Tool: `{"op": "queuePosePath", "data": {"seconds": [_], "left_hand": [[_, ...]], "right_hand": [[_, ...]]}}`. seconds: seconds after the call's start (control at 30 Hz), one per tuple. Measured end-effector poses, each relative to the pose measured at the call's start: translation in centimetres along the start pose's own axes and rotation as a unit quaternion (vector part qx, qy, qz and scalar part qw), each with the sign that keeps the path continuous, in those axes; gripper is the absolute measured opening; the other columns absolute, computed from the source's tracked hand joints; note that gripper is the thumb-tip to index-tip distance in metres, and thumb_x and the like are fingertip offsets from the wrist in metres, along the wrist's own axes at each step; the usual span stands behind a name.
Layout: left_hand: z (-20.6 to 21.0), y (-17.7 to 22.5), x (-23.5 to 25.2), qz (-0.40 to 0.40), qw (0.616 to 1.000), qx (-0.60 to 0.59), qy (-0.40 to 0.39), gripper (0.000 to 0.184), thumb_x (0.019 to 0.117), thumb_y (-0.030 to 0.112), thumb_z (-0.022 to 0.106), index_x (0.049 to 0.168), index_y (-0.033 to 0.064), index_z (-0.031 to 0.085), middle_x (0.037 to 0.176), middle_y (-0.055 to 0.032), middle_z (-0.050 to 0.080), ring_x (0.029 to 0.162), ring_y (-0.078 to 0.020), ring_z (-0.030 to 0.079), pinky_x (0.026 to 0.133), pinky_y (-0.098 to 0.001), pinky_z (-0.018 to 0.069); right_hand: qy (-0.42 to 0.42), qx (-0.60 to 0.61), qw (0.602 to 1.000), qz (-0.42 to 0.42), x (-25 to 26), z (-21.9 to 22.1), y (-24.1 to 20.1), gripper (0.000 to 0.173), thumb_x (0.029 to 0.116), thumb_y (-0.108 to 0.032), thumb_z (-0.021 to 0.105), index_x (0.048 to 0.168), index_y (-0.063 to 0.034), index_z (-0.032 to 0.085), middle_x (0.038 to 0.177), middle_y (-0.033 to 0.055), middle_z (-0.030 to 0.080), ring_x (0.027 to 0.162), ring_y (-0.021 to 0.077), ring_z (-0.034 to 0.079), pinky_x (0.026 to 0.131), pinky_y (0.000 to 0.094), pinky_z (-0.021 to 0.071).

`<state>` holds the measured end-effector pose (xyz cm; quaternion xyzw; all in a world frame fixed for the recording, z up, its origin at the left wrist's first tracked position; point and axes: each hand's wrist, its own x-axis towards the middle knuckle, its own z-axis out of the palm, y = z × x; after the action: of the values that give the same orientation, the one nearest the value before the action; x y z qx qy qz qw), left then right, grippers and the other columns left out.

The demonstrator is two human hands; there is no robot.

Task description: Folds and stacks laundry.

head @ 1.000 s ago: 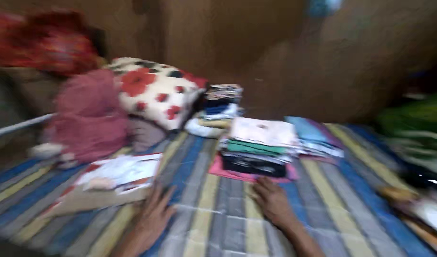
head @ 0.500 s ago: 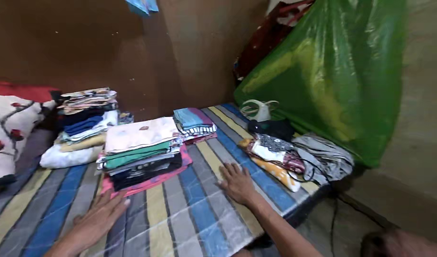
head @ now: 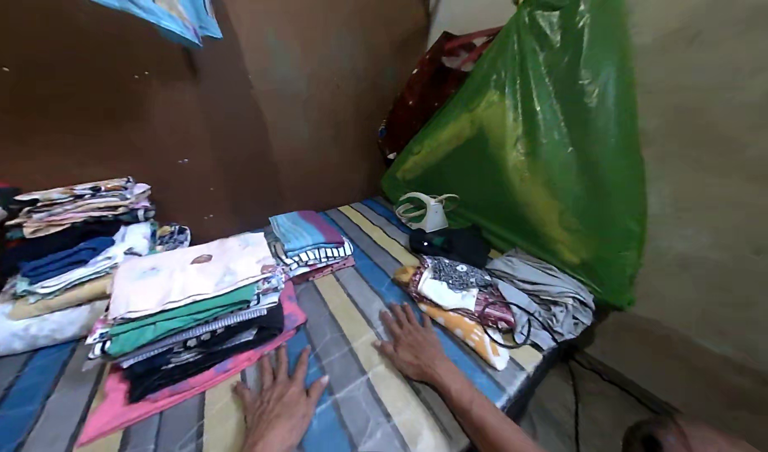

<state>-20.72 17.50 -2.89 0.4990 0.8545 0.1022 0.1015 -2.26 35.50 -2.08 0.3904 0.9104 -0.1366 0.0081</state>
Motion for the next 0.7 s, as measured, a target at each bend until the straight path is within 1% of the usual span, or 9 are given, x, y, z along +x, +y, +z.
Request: {"op": "queuePosePath", "data": {"seconds": [0.07, 0.17, 0.2, 0.27, 0.33, 0.47, 0.53, 0.6, 0.7], "left_hand": [[0.0, 0.5, 0.3, -0.015, 1.000, 0.006, -0.001, 0.072, 0.1025, 0.061, 0.044, 0.162, 0.0213, 0.035, 0.169, -0.0242, 0.013, 0.155, -0.0526, 0.004, 0.111, -0.0822, -0.0007], [0.0, 0.2, 0.0, -0.014, 1.000, -0.001, 0.009, 0.071, 0.1022, 0.061, 0.044, 0.160, 0.0214, 0.038, 0.169, -0.0245, 0.015, 0.154, -0.0527, 0.006, 0.112, -0.0813, 0.0002], [0.1, 0.1, -0.1, -0.009, 1.000, -0.006, 0.014, 0.071, 0.1019, 0.061, 0.044, 0.160, 0.0213, 0.039, 0.169, -0.0246, 0.016, 0.154, -0.0530, 0.007, 0.112, -0.0814, 0.0000], [0.3, 0.0, -0.1, -0.006, 1.000, -0.013, 0.017, 0.070, 0.1014, 0.062, 0.045, 0.159, 0.0220, 0.040, 0.169, -0.0239, 0.017, 0.154, -0.0532, 0.007, 0.112, -0.0818, -0.0001], [0.1, -0.2, -0.2, -0.007, 1.000, -0.018, 0.014, 0.070, 0.1014, 0.062, 0.045, 0.159, 0.0225, 0.040, 0.169, -0.0237, 0.017, 0.154, -0.0530, 0.006, 0.111, -0.0818, -0.0007], [-0.2, 0.0, -0.2, 0.003, 1.000, -0.026, 0.001, 0.070, 0.1017, 0.062, 0.044, 0.160, 0.0234, 0.039, 0.169, -0.0228, 0.017, 0.155, -0.0518, 0.006, 0.111, -0.0821, 0.0011], [-0.3, -0.3, -0.4, 0.003, 0.999, -0.041, -0.004, 0.069, 0.1020, 0.062, 0.044, 0.160, 0.0242, 0.039, 0.170, -0.0218, 0.016, 0.155, -0.0507, 0.005, 0.112, -0.0813, -0.0002], [-0.4, -0.4, -0.5, 0.005, 0.999, -0.050, 0.001, 0.067, 0.1021, 0.061, 0.045, 0.159, 0.0253, 0.040, 0.170, -0.0211, 0.017, 0.156, -0.0491, 0.006, 0.113, -0.0809, -0.0004], [-0.3, -0.5, -0.2, 0.005, 0.998, -0.059, 0.005, 0.067, 0.1023, 0.061, 0.044, 0.159, 0.0254, 0.040, 0.170, -0.0208, 0.017, 0.156, -0.0488, 0.006, 0.112, -0.0817, -0.0010]], "right_hand": [[0.004, 0.009, 1.000, 0.013, 2.2, -0.3, -0.8, 0.072, 0.1063, -0.058, 0.033, 0.164, -0.0152, 0.026, 0.171, 0.0164, 0.017, 0.158, 0.0396, 0.009, 0.123, 0.0677, 0.0068], [0.009, 0.007, 1.000, 0.022, 5.0, -0.4, -2.0, 0.074, 0.1063, -0.060, 0.032, 0.164, -0.0144, 0.025, 0.171, 0.0180, 0.016, 0.158, 0.0409, 0.009, 0.123, 0.0677, 0.0071], [0.011, 0.001, 1.000, 0.023, 5.8, -0.5, -2.2, 0.075, 0.1062, -0.060, 0.031, 0.164, -0.0140, 0.024, 0.171, 0.0185, 0.016, 0.158, 0.0415, 0.008, 0.123, 0.0682, 0.0053], [0.014, -0.009, 1.000, 0.027, 7.2, -0.5, -2.6, 0.075, 0.1057, -0.062, 0.031, 0.164, -0.0149, 0.024, 0.171, 0.0187, 0.016, 0.158, 0.0417, 0.008, 0.122, 0.0694, 0.0028], [0.011, -0.011, 0.999, 0.031, 7.9, -0.5, -3.1, 0.076, 0.1052, -0.063, 0.031, 0.165, -0.0162, 0.024, 0.171, 0.0185, 0.016, 0.158, 0.0416, 0.008, 0.121, 0.0701, 0.0027], [0.016, -0.016, 0.999, 0.042, 7.7, -0.4, -2.8, 0.075, 0.1053, -0.063, 0.032, 0.164, -0.0169, 0.026, 0.171, 0.0169, 0.017, 0.158, 0.0411, 0.008, 0.122, 0.0697, 0.0029], [0.030, -0.018, 0.999, 0.038, 7.2, 0.2, -3.1, 0.074, 0.1057, -0.061, 0.033, 0.164, -0.0159, 0.027, 0.171, 0.0172, 0.018, 0.158, 0.0413, 0.009, 0.122, 0.0695, 0.0035], [0.049, -0.020, 0.998, 0.020, 6.2, 0.8, -3.5, 0.074, 0.1060, -0.060, 0.035, 0.163, -0.0126, 0.028, 0.170, 0.0201, 0.019, 0.157, 0.0441, 0.011, 0.121, 0.0712, 0.0046], [0.071, -0.015, 0.997, -0.017, 4.6, 1.5, -3.9, 0.074, 0.1062, -0.056, 0.037, 0.161, -0.0070, 0.031, 0.168, 0.0251, 0.021, 0.155, 0.0489, 0.013, 0.117, 0.0763, 0.0051]]}}
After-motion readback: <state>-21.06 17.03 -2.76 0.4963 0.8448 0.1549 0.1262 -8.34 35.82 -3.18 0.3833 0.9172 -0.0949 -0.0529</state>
